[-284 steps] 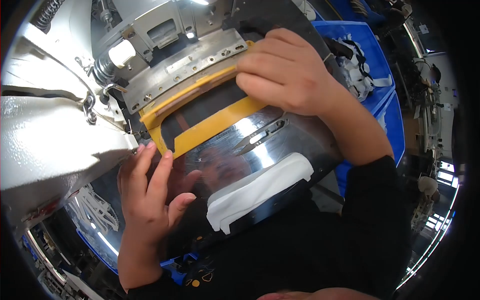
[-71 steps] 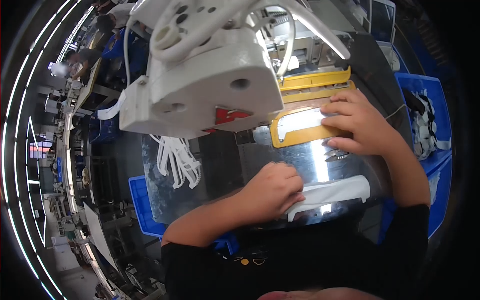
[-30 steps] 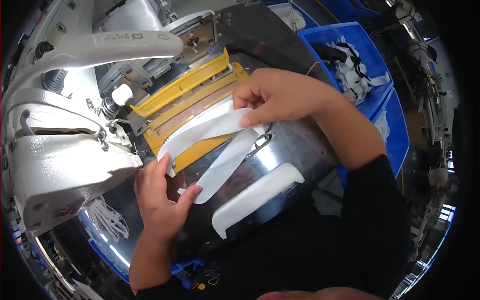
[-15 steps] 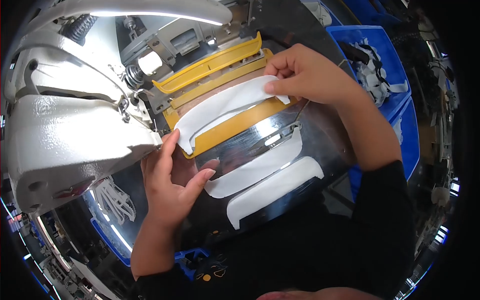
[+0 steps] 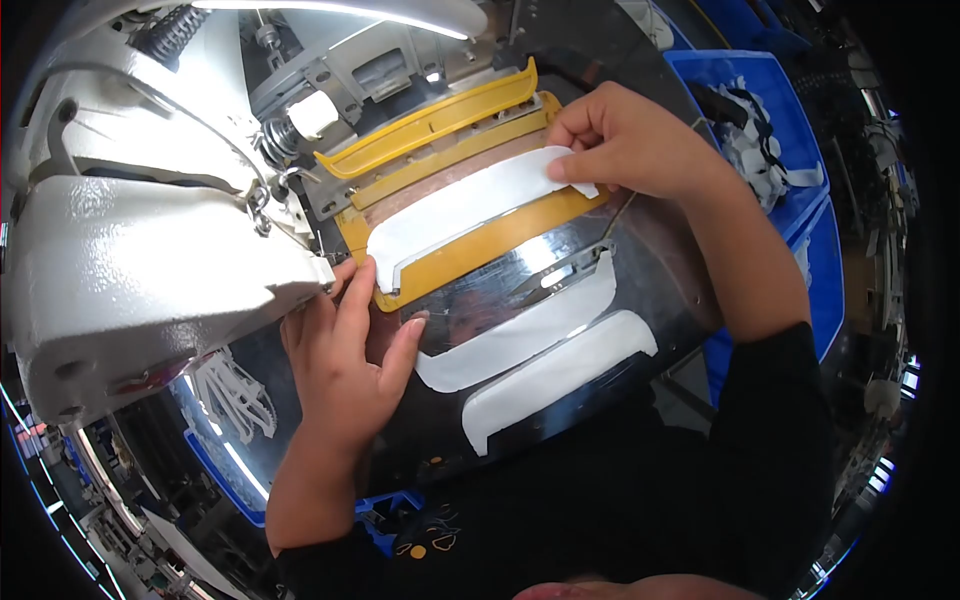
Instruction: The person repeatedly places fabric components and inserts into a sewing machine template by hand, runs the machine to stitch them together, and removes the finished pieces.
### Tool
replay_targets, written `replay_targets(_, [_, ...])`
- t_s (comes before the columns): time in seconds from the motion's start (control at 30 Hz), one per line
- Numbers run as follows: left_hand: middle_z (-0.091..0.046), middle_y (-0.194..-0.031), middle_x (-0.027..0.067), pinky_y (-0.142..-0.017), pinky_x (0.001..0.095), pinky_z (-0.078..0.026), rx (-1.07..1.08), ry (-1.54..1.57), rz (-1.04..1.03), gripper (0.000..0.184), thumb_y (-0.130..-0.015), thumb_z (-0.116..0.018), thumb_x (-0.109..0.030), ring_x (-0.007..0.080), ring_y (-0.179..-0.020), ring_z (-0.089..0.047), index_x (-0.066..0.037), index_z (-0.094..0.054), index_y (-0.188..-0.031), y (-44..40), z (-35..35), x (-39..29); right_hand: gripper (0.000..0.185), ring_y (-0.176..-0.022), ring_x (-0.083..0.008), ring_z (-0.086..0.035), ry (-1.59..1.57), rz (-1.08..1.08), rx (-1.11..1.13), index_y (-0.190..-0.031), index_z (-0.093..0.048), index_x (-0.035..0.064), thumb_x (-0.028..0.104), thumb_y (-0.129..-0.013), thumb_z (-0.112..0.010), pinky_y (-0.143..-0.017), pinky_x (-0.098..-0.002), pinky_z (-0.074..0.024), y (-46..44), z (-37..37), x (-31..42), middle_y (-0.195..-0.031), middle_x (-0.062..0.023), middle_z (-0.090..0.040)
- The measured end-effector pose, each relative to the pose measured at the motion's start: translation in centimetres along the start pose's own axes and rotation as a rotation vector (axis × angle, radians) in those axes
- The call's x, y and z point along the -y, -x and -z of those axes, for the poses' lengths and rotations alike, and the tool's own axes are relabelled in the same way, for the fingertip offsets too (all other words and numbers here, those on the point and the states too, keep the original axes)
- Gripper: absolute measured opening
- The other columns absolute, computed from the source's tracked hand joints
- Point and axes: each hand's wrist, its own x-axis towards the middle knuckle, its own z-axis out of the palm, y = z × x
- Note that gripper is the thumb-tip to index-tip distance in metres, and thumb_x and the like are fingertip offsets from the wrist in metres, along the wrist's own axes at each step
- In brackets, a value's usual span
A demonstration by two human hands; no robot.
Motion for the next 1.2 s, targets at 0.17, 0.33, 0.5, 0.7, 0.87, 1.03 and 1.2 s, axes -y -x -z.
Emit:
replay_targets(0.17, [-0.065, -0.140, 0.0198, -0.113, 0.0544, -0.042, 0.014, -0.015, 0.024, 0.071, -0.086, -0.089, -0.031, 0.0428, -0.128, -0.060, -0.001, -0.068, -0.147, -0.2, -0.3, -0.1, 0.020, -0.058, -0.0041, -0.062, -0.001, 0.045, 0.020, -0.095, -0.078, 0.0001, 0.019, -0.097, -0.084, -0.053, -0.0207, -0.0489, -0.3, 0.5, -0.4, -0.072, 0.0010, -0.069])
replay_targets(0.33, [-0.065, -0.143, 0.0197, -0.115, 0.0519, -0.044, 0.042, -0.079, -0.025, 0.066, -0.086, -0.089, -0.027, 0.0411, -0.129, -0.061, 0.000, -0.070, -0.144, -0.1, 0.1, -0.4, 0.021, -0.058, -0.0052, -0.063, 0.013, 0.054, 0.048, -0.095, -0.078, 0.0002, 0.020, -0.097, -0.085, -0.052, -0.0222, -0.0503, -0.3, 0.6, -0.5, -0.072, 0.0005, -0.069])
replay_targets(0.5, [-0.067, -0.143, 0.0193, -0.117, 0.0507, -0.044, 0.088, -0.090, -0.057, 0.059, -0.085, -0.088, -0.023, 0.0405, -0.132, -0.061, 0.002, -0.075, -0.136, 0.0, 0.6, -1.1, 0.022, -0.064, -0.0106, -0.062, 0.076, -0.038, -0.047, -0.090, -0.081, 0.0012, 0.023, -0.092, -0.086, -0.062, -0.0293, -0.0474, 0.2, 0.4, 0.3, -0.070, -0.0037, -0.069])
replay_targets(0.7, [-0.067, -0.147, 0.0193, -0.121, 0.0510, -0.042, 0.119, -0.007, -0.039, 0.057, -0.087, -0.084, -0.021, 0.0418, -0.138, -0.059, 0.004, -0.074, -0.137, -0.1, 0.8, -0.7, 0.029, -0.066, -0.0176, -0.066, 0.221, -0.060, -0.095, -0.082, -0.079, 0.0009, 0.027, -0.089, -0.088, -0.064, -0.0343, -0.0504, 0.1, 0.5, 0.7, -0.071, -0.0104, -0.070])
replay_targets(0.87, [-0.066, -0.151, 0.0199, -0.125, 0.0518, -0.038, 0.172, 0.058, -0.027, 0.057, -0.089, -0.080, -0.020, 0.0429, -0.146, -0.054, 0.006, -0.072, -0.139, -0.3, 1.0, -0.1, 0.031, -0.075, -0.0229, -0.075, 0.338, -0.106, -0.108, -0.080, -0.078, 0.0015, 0.029, -0.086, -0.089, -0.073, -0.0362, -0.0573, 0.2, 0.6, 1.7, -0.079, -0.0152, -0.077])
replay_targets(1.03, [-0.069, -0.148, 0.0200, -0.124, 0.0516, -0.039, 0.193, 0.074, -0.064, 0.056, -0.090, -0.078, -0.020, 0.0420, -0.144, -0.057, 0.006, -0.072, -0.139, -0.5, 1.4, -0.1, 0.031, -0.063, -0.0183, -0.069, 0.329, -0.048, -0.129, -0.081, -0.077, -0.0022, 0.025, -0.085, -0.091, -0.063, -0.0346, -0.0543, 0.2, 0.5, 1.0, -0.070, -0.0118, -0.072])
replay_targets(1.2, [-0.072, -0.143, 0.0191, -0.123, 0.0508, -0.041, 0.203, 0.071, -0.100, 0.052, -0.090, -0.077, -0.019, 0.0411, -0.141, -0.058, 0.006, -0.073, -0.135, -0.6, 1.7, 0.2, 0.032, -0.064, -0.0209, -0.070, 0.336, -0.048, -0.137, -0.078, -0.076, -0.0007, 0.027, -0.084, -0.092, -0.064, -0.0363, -0.0542, 0.2, 0.4, 0.9, -0.070, -0.0120, -0.073])
